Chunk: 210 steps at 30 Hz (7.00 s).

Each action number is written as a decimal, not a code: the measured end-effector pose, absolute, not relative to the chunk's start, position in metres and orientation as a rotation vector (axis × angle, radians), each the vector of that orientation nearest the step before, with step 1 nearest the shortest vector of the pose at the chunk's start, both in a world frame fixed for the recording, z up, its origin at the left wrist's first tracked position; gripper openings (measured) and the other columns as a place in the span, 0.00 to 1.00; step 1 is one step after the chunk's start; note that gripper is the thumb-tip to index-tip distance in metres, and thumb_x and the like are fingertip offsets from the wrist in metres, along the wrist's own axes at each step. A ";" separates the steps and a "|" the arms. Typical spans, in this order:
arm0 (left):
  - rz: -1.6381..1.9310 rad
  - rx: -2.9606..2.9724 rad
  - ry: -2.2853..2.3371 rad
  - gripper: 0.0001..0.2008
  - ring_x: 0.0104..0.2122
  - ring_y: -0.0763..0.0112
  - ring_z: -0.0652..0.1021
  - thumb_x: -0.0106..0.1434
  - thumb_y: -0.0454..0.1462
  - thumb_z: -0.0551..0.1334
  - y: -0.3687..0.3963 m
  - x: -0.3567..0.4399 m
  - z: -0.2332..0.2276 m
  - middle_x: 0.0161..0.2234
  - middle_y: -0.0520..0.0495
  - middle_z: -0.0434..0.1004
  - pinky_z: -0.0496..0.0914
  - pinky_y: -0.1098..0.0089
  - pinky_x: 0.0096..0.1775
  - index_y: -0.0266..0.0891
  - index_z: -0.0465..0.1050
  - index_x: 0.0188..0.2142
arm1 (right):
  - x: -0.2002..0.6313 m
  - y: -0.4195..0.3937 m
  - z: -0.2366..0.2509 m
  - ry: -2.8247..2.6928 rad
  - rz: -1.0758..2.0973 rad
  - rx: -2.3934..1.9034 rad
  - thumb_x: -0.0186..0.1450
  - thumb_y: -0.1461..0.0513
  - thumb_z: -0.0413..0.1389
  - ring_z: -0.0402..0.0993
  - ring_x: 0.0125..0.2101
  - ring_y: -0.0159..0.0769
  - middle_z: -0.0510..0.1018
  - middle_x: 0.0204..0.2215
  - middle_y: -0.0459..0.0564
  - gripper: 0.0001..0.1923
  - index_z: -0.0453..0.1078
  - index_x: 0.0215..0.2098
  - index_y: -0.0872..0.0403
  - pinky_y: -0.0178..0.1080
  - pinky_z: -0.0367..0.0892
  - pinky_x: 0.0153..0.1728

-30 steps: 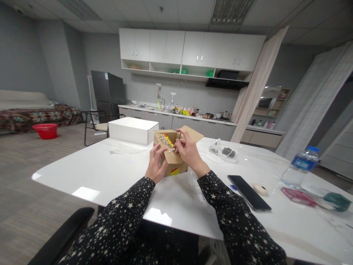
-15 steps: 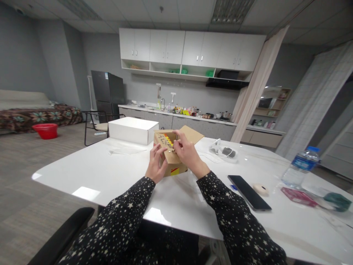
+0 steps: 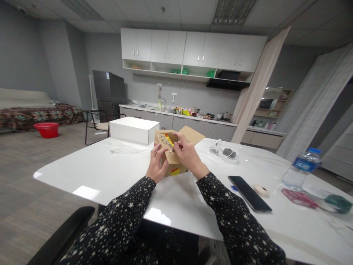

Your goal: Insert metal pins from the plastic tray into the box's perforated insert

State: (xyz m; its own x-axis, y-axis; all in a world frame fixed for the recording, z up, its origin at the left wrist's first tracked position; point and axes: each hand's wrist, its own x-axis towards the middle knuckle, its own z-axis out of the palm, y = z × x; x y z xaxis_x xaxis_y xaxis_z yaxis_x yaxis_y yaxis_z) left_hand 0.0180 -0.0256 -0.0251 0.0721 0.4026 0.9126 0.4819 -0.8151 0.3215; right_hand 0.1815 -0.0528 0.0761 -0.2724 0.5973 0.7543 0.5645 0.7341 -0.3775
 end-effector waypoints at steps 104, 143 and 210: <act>-1.887 -2.236 -0.941 0.19 0.65 0.52 0.63 0.71 0.45 0.53 -0.022 0.018 -0.024 0.61 0.36 0.60 0.61 0.43 0.64 0.44 0.64 0.59 | 0.220 -0.076 0.120 -2.400 0.201 -1.089 0.68 0.66 0.51 0.78 0.46 0.42 0.82 0.50 0.52 0.19 0.79 0.51 0.51 0.42 0.73 0.47; -1.945 -2.370 -0.990 0.22 0.66 0.51 0.62 0.69 0.43 0.57 -0.020 0.020 -0.027 0.64 0.38 0.55 0.69 0.47 0.59 0.47 0.62 0.61 | 0.348 -0.074 0.026 -2.348 0.470 -2.000 0.58 0.61 0.59 0.77 0.38 0.42 0.81 0.41 0.54 0.28 0.73 0.57 0.55 0.38 0.67 0.36; -2.081 -2.361 -0.937 0.20 0.64 0.52 0.66 0.70 0.51 0.55 -0.018 0.018 -0.021 0.64 0.38 0.60 0.73 0.51 0.55 0.47 0.65 0.57 | 0.356 -0.070 0.023 -2.050 0.274 -1.415 0.61 0.67 0.51 0.68 0.29 0.34 0.76 0.31 0.47 0.17 0.69 0.48 0.55 0.36 0.62 0.34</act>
